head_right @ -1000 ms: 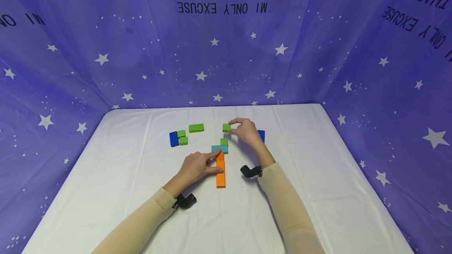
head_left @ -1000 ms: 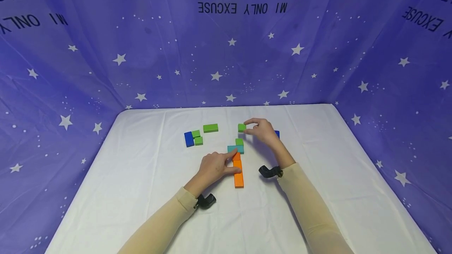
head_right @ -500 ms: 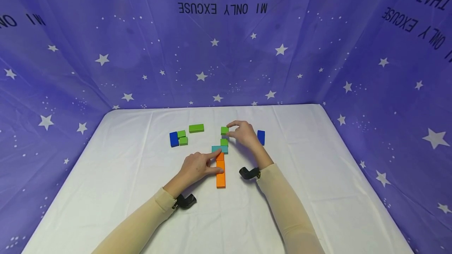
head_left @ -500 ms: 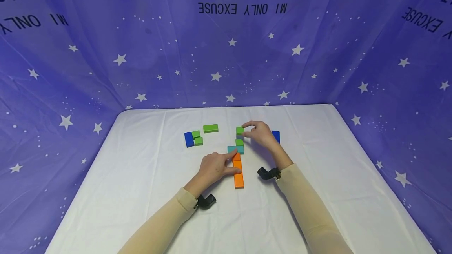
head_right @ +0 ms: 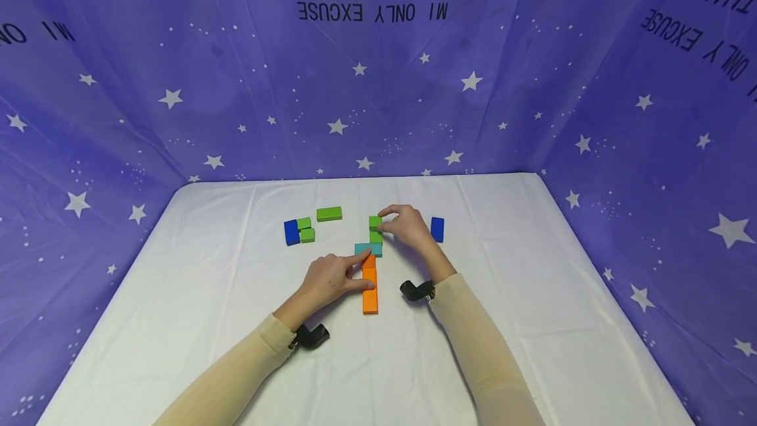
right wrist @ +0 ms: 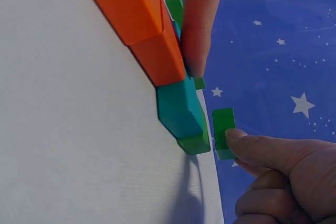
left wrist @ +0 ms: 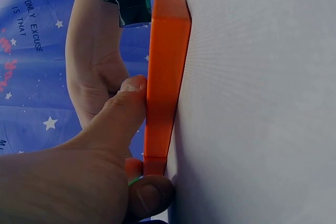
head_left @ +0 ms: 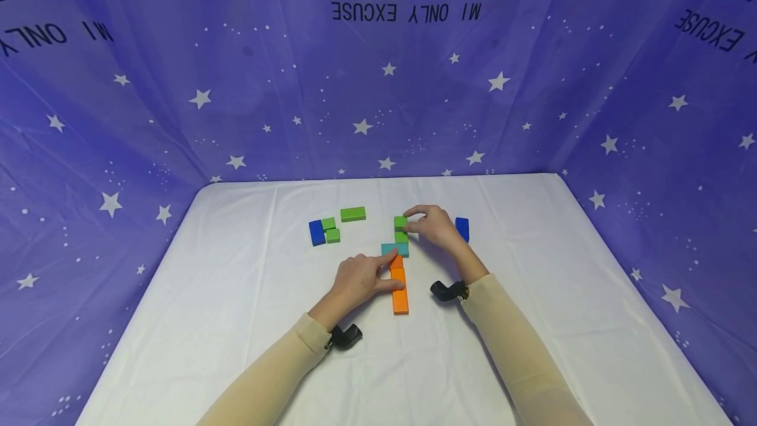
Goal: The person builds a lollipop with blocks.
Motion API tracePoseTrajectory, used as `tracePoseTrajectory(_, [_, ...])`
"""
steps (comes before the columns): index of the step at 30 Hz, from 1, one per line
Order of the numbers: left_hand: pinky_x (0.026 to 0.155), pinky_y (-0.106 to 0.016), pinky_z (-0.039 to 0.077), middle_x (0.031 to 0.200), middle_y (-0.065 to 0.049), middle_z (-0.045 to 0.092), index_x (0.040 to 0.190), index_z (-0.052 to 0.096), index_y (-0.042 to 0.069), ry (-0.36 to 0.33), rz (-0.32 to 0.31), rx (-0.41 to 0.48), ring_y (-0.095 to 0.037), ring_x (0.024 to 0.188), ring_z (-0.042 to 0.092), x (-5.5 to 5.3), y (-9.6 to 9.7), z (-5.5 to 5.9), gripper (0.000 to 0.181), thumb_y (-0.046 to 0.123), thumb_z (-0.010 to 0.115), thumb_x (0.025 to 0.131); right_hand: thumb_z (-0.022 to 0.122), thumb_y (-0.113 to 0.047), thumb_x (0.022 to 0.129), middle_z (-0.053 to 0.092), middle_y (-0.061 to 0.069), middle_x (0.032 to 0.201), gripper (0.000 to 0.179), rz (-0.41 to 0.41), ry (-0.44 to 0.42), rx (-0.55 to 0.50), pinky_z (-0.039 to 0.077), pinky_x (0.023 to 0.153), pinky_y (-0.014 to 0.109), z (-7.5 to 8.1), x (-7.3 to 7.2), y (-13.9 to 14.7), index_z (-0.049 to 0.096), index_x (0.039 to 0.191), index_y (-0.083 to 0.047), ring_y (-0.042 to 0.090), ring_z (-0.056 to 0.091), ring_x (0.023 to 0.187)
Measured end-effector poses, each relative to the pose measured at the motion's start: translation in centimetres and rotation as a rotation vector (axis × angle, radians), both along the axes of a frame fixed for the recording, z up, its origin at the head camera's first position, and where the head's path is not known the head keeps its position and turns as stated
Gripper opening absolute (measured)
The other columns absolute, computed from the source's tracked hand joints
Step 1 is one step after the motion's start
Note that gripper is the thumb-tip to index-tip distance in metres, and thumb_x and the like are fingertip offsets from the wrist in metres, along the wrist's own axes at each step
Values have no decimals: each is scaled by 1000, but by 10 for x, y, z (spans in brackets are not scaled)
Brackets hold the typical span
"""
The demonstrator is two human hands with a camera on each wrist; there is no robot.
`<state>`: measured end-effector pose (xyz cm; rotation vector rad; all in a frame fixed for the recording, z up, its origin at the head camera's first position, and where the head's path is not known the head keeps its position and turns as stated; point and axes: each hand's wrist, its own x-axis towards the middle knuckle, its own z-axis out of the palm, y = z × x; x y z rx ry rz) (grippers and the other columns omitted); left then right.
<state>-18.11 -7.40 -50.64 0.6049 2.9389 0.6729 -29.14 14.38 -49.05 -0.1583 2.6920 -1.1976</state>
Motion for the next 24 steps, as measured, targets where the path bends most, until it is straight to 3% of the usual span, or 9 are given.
tracePoseTrajectory(9, [51, -28, 23, 56, 8, 32, 154, 57, 32, -2, 2, -6, -13, 50, 28, 0, 1, 0, 81, 67, 79, 84, 82, -30, 90, 70, 6, 92, 38, 22, 2, -2, 42, 70, 32, -3, 0, 1, 79, 125, -18, 20, 53, 81])
tracePoseTrajectory(17, [50, -28, 23, 56, 7, 27, 154, 57, 32, 13, 0, -23, -13, 51, 25, 0, 1, 0, 81, 67, 79, 84, 82, -26, 90, 51, -1, 69, 36, 19, 28, 4, 37, 65, 32, -2, 2, -1, 79, 124, -17, 17, 44, 68])
tracePoseTrajectory(24, [50, -28, 22, 55, 7, 28, 154, 58, 32, 8, 5, -19, -13, 50, 25, 1, 1, 1, 81, 67, 79, 84, 82, -24, 90, 46, -3, 65, 35, 20, 23, -3, 34, 62, 32, -1, 4, -3, 79, 124, -16, 15, 40, 64])
